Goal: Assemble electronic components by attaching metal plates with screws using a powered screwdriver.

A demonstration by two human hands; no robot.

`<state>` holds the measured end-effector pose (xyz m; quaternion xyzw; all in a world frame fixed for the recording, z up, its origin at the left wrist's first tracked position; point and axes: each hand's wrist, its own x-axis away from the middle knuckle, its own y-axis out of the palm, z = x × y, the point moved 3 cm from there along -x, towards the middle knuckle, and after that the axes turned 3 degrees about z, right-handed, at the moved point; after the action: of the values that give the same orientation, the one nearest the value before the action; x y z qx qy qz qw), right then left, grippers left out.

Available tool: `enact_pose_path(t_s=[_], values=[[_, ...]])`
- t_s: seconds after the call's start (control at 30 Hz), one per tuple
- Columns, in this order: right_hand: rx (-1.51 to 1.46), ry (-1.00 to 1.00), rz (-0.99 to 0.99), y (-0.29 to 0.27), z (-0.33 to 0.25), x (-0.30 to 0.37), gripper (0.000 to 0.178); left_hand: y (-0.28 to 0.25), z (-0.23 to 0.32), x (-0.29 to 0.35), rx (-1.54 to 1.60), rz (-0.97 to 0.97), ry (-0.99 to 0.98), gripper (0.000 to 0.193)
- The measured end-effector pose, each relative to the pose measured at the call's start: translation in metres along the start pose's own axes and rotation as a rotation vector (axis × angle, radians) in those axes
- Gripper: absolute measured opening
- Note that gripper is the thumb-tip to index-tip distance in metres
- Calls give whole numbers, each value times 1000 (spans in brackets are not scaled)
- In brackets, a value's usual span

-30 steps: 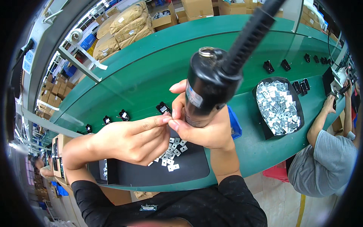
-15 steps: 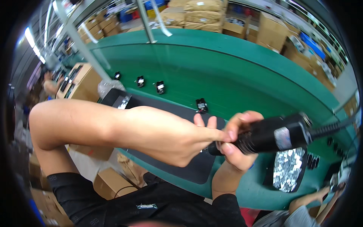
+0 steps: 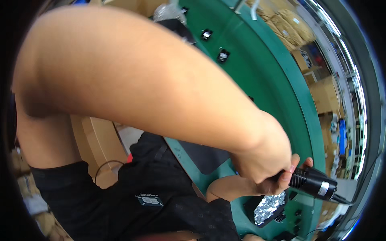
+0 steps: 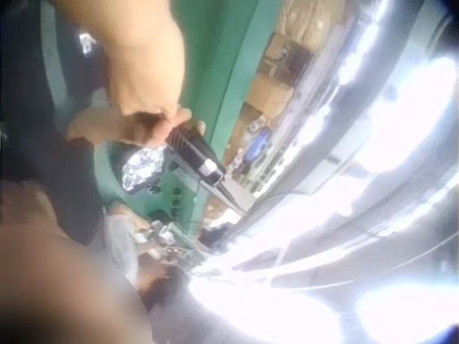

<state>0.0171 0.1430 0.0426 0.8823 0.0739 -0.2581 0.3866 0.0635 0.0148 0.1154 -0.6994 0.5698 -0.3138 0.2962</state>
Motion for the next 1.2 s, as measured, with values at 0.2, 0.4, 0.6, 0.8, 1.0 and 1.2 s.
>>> enact_pose_path(t_s=[0.2,0.4,0.6,0.8,1.0,1.2], values=[[212,-12,168,16,-6,18,56,10,-1,24,-15,65,-23,23],[328,179,81,29,-7,41,64,28,-1,88,-91,144,87,24],[346,224,119,32,30,70,63,45,34,75,-188,223,227,24],[367,108,156,35,32,79,61,62,44,78,-26,600,141,21],[136,139,177,46,47,87,65,60,44,91,116,689,16,18],[126,126,140,43,40,84,61,57,48,91,97,602,7,16]])
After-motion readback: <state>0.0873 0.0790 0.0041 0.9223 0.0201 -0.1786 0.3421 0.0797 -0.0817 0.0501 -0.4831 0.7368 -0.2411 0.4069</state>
